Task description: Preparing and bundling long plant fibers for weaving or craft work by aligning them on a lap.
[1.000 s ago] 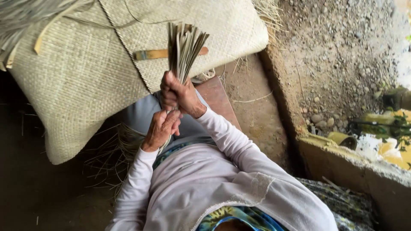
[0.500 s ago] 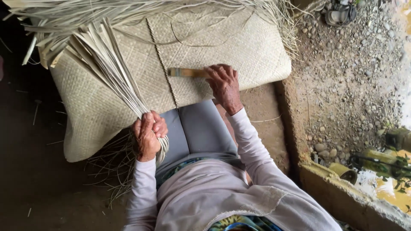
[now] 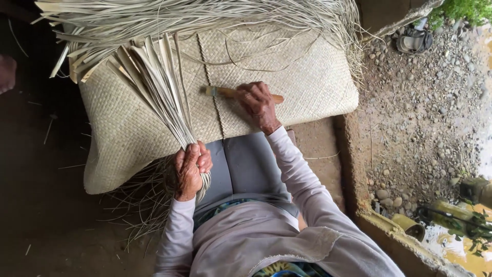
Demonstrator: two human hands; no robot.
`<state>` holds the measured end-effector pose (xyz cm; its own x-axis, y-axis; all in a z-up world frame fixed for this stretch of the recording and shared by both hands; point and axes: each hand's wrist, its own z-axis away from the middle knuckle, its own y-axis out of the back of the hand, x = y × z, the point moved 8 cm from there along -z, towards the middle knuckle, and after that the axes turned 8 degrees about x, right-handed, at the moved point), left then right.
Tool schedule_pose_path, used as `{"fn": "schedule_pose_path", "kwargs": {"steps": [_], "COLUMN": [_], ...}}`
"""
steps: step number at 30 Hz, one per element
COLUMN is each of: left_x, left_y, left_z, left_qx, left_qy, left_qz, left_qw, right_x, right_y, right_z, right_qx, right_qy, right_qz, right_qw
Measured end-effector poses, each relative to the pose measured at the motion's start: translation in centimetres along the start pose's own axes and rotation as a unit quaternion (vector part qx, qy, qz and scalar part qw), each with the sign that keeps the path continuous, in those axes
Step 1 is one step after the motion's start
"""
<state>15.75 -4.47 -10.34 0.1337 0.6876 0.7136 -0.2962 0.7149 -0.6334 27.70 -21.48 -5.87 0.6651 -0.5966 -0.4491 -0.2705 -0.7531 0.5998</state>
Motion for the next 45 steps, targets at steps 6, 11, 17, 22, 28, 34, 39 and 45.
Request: {"fn": "schedule_pose_path", "kwargs": {"steps": [6, 11, 17, 22, 28, 34, 39, 45], "left_x": [0.8, 2.0, 1.1, 0.4, 0.3, 1.4, 2.0, 1.7], "left_y": [0.5, -1.1, -0.1, 0.3, 1.0, 1.3, 1.0, 0.1], "left_z": [-0.1, 0.4, 0.3, 0.1, -0.3, -0.1, 0.4, 0.9], "left_qx": [0.003, 0.031, 0.014, 0.015, 0.024, 0.033, 0.04, 0.035], "left_qy": [-0.011, 0.045, -0.008, 0.009, 0.011, -0.003, 0.001, 0.002], "left_qz": [0.007, -0.04, -0.002, 0.007, 0.017, 0.03, 0.033, -0.015], "left_qw": [1.0, 0.998, 1.0, 1.0, 1.0, 0.999, 0.999, 0.999], "right_x": [3.6, 9.6, 7.5, 6.7, 3.1, 3.0, 3.1, -4.8], "right_y": [0.4, 2.4, 5.7, 2.3, 1.9, 0.2, 0.6, 0.4], "right_z": [0.2, -0.6, -2.3, 0.0, -2.8, -4.4, -3.5, -3.7], "right_qx": [0.037, 0.122, 0.076, -0.014, -0.022, -0.088, -0.087, -0.143], "right_qy": [-0.102, -0.318, -0.367, -0.343, -0.225, -0.159, -0.195, -0.232], "right_qz": [-0.024, -0.173, -0.166, -0.148, -0.119, -0.072, -0.053, -0.256], "right_qw": [0.994, 0.924, 0.912, 0.928, 0.967, 0.981, 0.975, 0.927]}}
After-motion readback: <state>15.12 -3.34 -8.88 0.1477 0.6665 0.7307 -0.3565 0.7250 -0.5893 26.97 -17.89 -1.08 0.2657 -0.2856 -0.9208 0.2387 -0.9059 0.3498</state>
